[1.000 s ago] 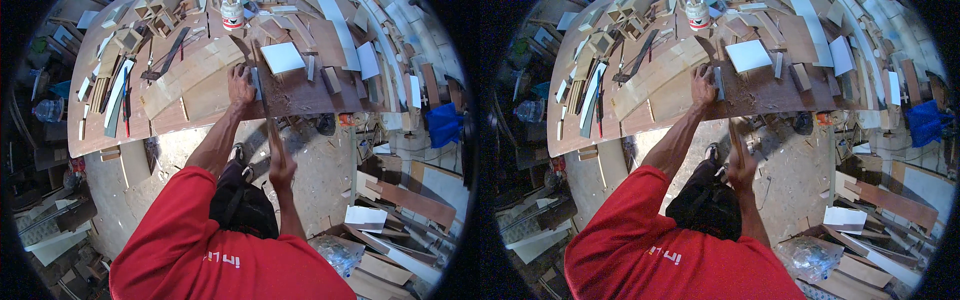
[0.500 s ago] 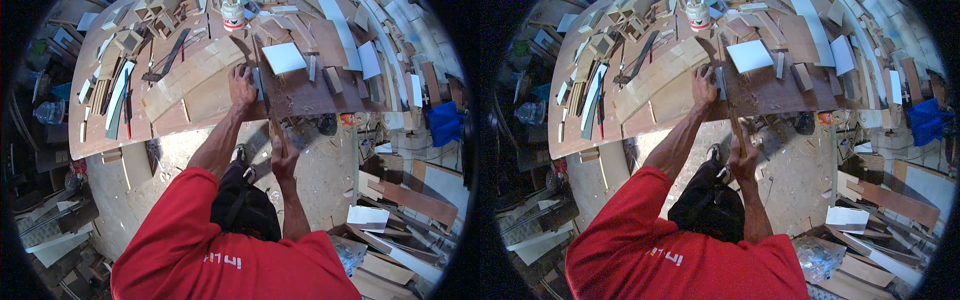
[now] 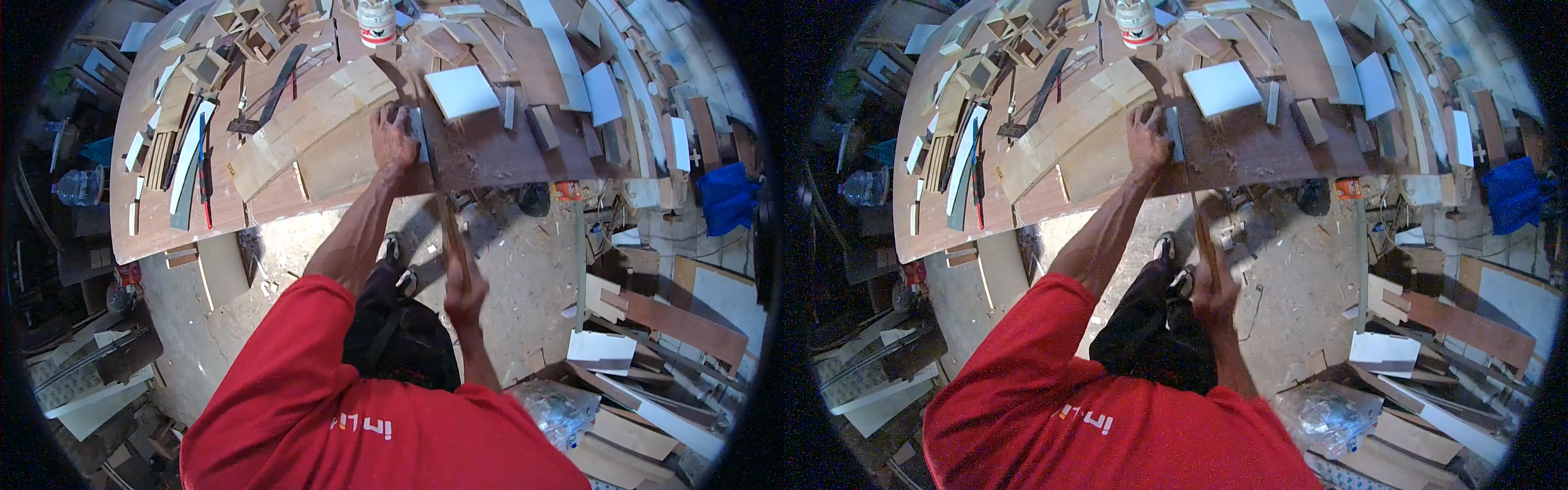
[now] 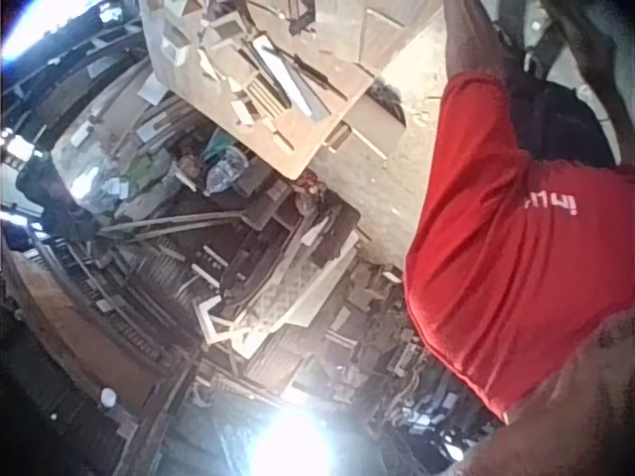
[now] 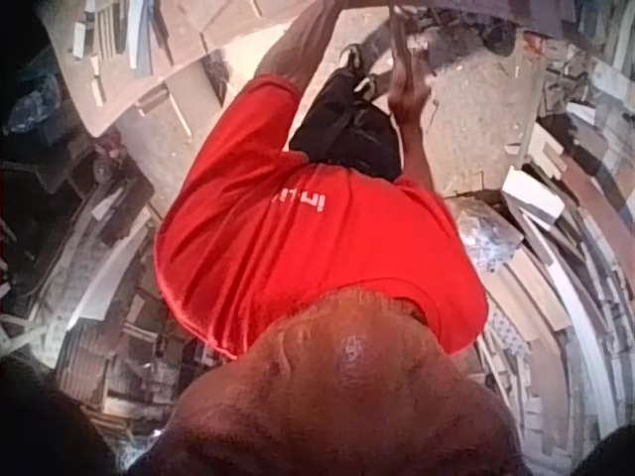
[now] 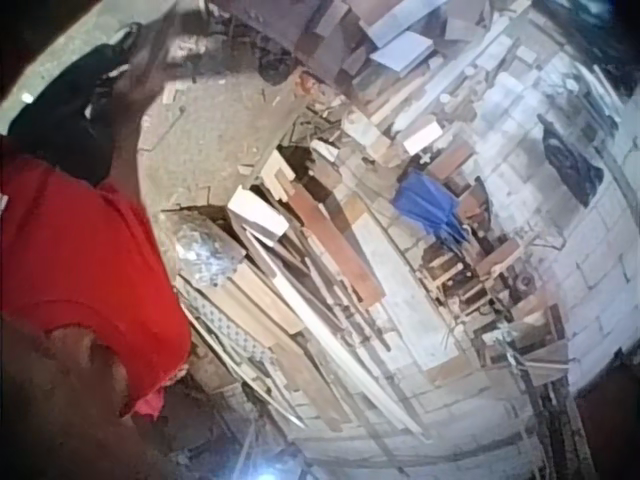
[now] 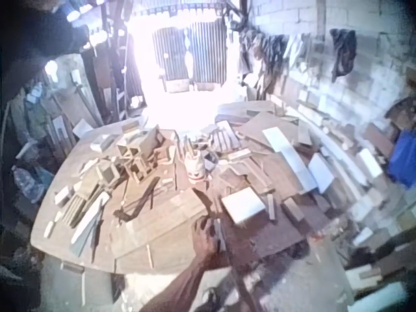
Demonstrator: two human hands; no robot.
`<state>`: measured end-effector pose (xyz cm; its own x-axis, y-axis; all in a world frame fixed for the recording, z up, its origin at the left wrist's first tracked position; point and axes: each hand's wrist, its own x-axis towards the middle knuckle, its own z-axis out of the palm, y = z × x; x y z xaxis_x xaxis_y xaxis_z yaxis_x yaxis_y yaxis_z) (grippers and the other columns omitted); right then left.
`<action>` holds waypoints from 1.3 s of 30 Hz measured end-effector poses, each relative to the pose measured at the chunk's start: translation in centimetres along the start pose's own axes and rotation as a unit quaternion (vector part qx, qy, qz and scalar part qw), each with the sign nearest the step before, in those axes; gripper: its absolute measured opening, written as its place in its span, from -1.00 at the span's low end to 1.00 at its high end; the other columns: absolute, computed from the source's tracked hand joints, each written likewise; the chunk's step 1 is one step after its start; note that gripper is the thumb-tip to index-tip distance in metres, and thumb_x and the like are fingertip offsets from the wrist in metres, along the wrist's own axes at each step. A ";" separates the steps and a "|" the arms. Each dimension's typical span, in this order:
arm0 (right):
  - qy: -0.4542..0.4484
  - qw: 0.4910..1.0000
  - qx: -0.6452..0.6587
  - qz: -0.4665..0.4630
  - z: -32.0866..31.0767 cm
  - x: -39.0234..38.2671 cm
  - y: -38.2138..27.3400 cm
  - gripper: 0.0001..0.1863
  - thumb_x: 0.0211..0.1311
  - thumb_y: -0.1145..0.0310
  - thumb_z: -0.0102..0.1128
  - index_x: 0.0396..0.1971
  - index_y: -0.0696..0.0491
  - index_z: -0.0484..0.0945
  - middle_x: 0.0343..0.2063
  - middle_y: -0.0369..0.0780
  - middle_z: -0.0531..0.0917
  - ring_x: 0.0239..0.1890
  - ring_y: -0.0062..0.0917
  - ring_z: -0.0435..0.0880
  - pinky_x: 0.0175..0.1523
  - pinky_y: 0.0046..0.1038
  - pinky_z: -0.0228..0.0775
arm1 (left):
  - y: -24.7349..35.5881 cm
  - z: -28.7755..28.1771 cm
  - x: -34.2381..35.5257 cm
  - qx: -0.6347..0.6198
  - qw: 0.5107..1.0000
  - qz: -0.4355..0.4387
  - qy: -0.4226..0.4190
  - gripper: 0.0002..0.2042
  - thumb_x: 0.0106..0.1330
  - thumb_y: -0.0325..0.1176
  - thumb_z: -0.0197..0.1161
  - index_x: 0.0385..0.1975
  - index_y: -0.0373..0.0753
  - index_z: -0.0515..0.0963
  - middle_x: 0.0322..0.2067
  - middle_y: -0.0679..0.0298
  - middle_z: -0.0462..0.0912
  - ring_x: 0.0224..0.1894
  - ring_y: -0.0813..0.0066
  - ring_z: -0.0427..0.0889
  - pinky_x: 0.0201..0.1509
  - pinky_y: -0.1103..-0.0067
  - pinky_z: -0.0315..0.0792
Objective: The person saws a piece of wood with a hand saw, sands the wooden piece with a sanding block, and fits the wooden pieces together by hand.
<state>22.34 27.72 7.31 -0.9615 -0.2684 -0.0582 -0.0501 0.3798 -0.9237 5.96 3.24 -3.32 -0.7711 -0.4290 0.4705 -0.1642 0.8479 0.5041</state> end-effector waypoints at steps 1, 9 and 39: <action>0.030 0.999 0.007 0.005 -0.9 -3.0 0.7 -0.57 0.39 0.26 -0.08 0.10 0.24 0.46 -0.45 -0.15 0.60 -0.49 -0.52 0.51 -0.41 -0.43 0.36 | 0.5 0.2 0.3 -0.004 1.000 0.000 0.000 -0.54 -0.10 -0.43 0.23 -0.08 -0.26 0.53 -0.01 0.03 0.47 0.14 -0.02 0.31 0.28 0.27 0.22; 0.047 0.997 0.005 -0.064 1.6 4.7 0.7 -0.71 0.38 0.29 -0.03 -0.22 0.23 0.53 -0.64 -0.16 0.50 -0.63 -0.53 0.45 -0.52 -0.41 0.26 | 1.5 -0.3 0.2 -0.057 0.998 0.003 0.005 -0.59 -0.01 -0.45 0.17 -0.06 -0.24 0.53 0.00 0.03 0.47 0.13 -0.04 0.32 0.25 0.24 0.23; 0.019 0.998 -0.038 -0.042 -1.6 -5.1 0.4 -0.58 0.39 0.28 -0.09 0.11 0.23 0.43 -0.32 -0.02 0.67 -0.41 -0.49 0.67 -0.32 -0.44 0.49 | 0.0 -0.2 0.1 -0.055 0.998 -0.018 0.022 -0.55 -0.14 -0.47 0.19 -0.11 -0.27 0.56 -0.06 0.06 0.50 0.10 -0.04 0.34 0.26 0.27 0.23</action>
<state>26.80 30.63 7.81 -0.9626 -0.2687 0.0339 -0.1499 0.4243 -0.8930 5.98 3.14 -3.08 -0.7375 -0.4745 0.4806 -0.1211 0.7930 0.5970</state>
